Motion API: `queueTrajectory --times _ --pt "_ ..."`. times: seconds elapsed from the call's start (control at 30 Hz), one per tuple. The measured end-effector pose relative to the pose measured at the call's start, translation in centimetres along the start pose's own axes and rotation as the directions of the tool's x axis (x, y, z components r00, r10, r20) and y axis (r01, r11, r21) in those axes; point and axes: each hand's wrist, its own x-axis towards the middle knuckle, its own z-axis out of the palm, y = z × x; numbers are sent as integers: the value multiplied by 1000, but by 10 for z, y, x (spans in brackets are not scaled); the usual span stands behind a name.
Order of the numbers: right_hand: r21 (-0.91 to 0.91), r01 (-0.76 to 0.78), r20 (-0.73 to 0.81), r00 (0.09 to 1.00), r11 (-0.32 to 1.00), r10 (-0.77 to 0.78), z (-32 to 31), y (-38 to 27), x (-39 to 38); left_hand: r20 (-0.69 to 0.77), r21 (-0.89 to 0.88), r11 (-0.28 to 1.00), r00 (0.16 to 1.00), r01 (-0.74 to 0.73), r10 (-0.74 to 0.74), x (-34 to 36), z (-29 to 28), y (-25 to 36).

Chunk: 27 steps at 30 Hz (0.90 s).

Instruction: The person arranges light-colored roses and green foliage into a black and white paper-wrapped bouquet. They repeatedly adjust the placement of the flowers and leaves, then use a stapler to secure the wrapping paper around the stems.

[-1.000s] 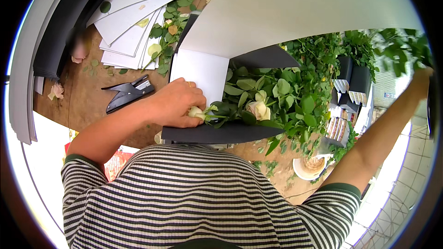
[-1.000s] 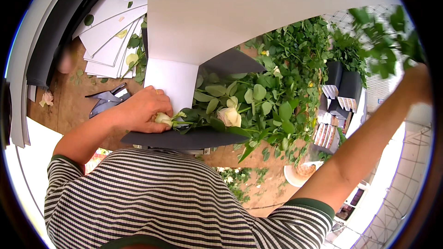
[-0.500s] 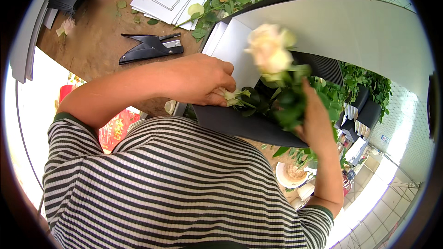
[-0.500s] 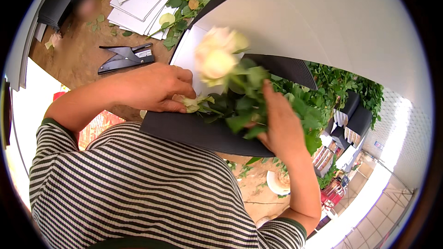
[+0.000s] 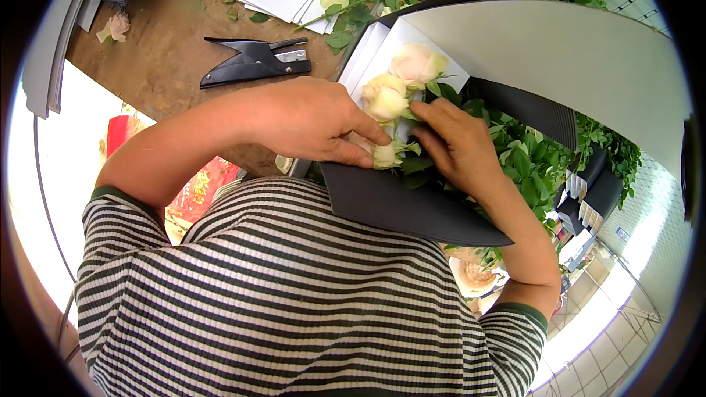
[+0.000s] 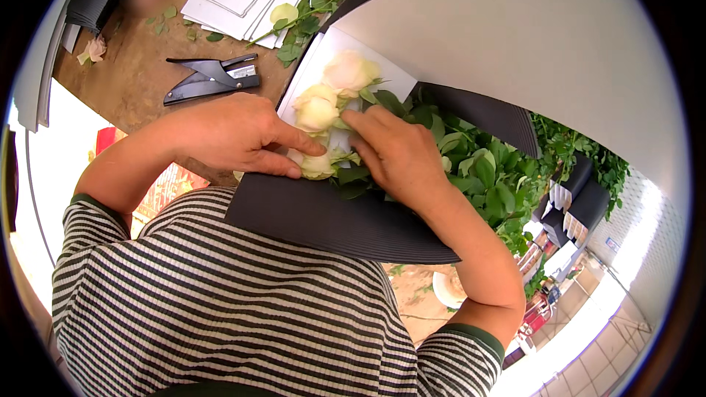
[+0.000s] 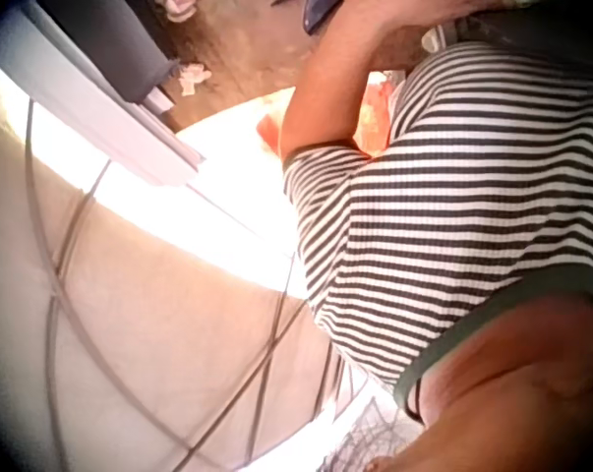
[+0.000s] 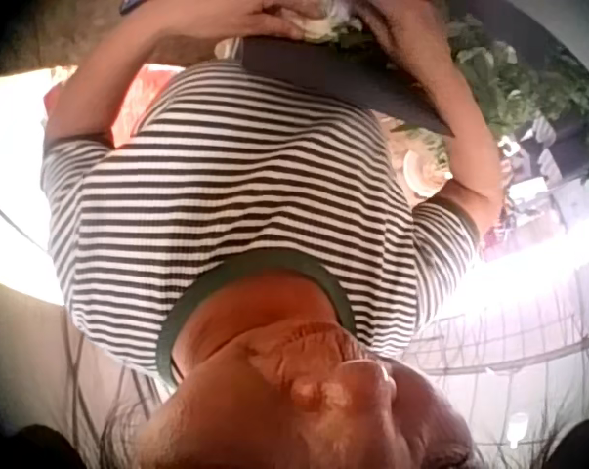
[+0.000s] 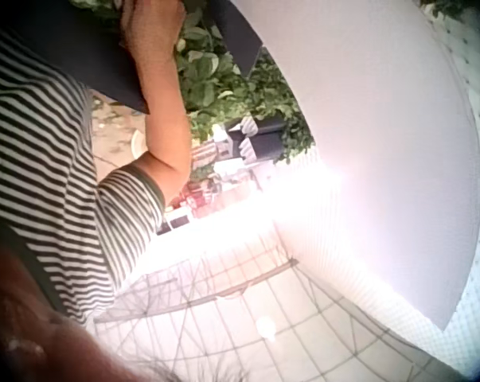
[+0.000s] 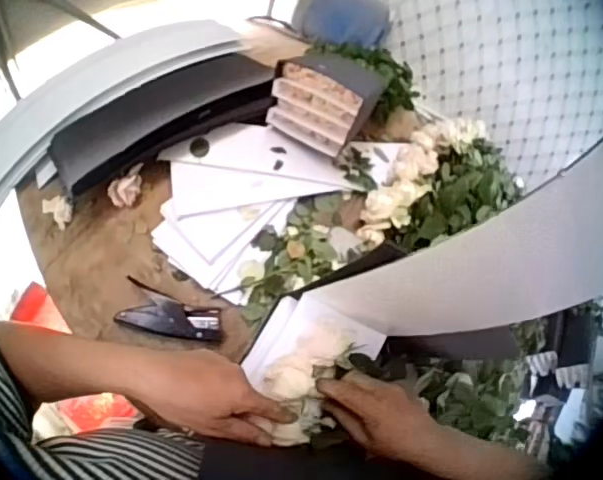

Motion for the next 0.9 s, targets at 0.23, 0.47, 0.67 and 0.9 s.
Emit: queueTrajectory --times 0.23,0.47,0.67,0.9 --pt "80 -10 2 1000 997 10 12 9 -18 -5 -110 993 999 35 -36 -3 -1 -5" --pt "7 22 40 999 1000 -22 6 5 -15 -416 378 907 840 -189 348 20 14 -4" --pt "15 -147 -286 947 989 145 -18 3 -5 -317 403 909 914 -111 253 20 20 -4" --pt "148 41 -243 970 988 -4 21 21 -7 -112 435 900 993 30 21 12 14 6"
